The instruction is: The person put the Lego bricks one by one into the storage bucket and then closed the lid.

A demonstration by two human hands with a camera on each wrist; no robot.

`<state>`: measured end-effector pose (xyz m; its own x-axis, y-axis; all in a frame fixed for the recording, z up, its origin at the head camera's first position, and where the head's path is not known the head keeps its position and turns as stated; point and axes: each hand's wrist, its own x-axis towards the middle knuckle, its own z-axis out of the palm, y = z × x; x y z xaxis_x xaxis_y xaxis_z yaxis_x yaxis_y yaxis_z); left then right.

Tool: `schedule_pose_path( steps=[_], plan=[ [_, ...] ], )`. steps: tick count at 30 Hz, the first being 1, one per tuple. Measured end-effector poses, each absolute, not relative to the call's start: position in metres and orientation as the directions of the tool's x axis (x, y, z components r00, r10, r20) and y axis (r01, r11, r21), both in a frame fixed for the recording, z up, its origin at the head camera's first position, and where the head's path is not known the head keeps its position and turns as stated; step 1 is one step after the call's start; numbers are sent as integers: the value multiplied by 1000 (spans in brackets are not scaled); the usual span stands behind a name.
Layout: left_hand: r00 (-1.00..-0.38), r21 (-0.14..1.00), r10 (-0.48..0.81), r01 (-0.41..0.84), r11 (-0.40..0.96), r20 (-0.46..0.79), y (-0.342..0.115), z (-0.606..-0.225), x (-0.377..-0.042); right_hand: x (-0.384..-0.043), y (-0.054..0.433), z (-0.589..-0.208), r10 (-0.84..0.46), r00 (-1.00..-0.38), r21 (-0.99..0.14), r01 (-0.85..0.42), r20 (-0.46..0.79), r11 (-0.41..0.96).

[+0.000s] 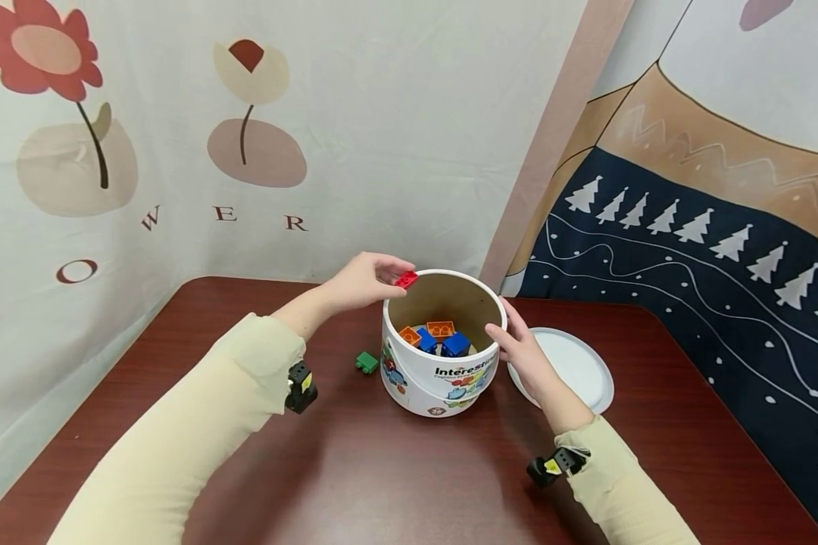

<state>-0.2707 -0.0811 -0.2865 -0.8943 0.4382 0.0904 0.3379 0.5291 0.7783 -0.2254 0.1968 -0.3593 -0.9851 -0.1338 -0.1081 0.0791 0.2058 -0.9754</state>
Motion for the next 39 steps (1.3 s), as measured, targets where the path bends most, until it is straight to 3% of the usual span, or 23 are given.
schedule_pose_path(
  steps=[15, 28, 39],
  plan=[
    [-864, 774, 496, 368, 516, 81, -47, -289, -268, -226, 198, -359, -139, -985, -977, 69, -99, 203],
    [-841, 783, 532, 397, 478, 102, -44, -294, -265, -225, 199, -359, -133, -985, -975, 79, -108, 206],
    [-899, 816, 367, 390, 427, 239, -76, -294, -266, -225, 198, -360, -131, -985, -975, 81, -110, 207]
  ],
)
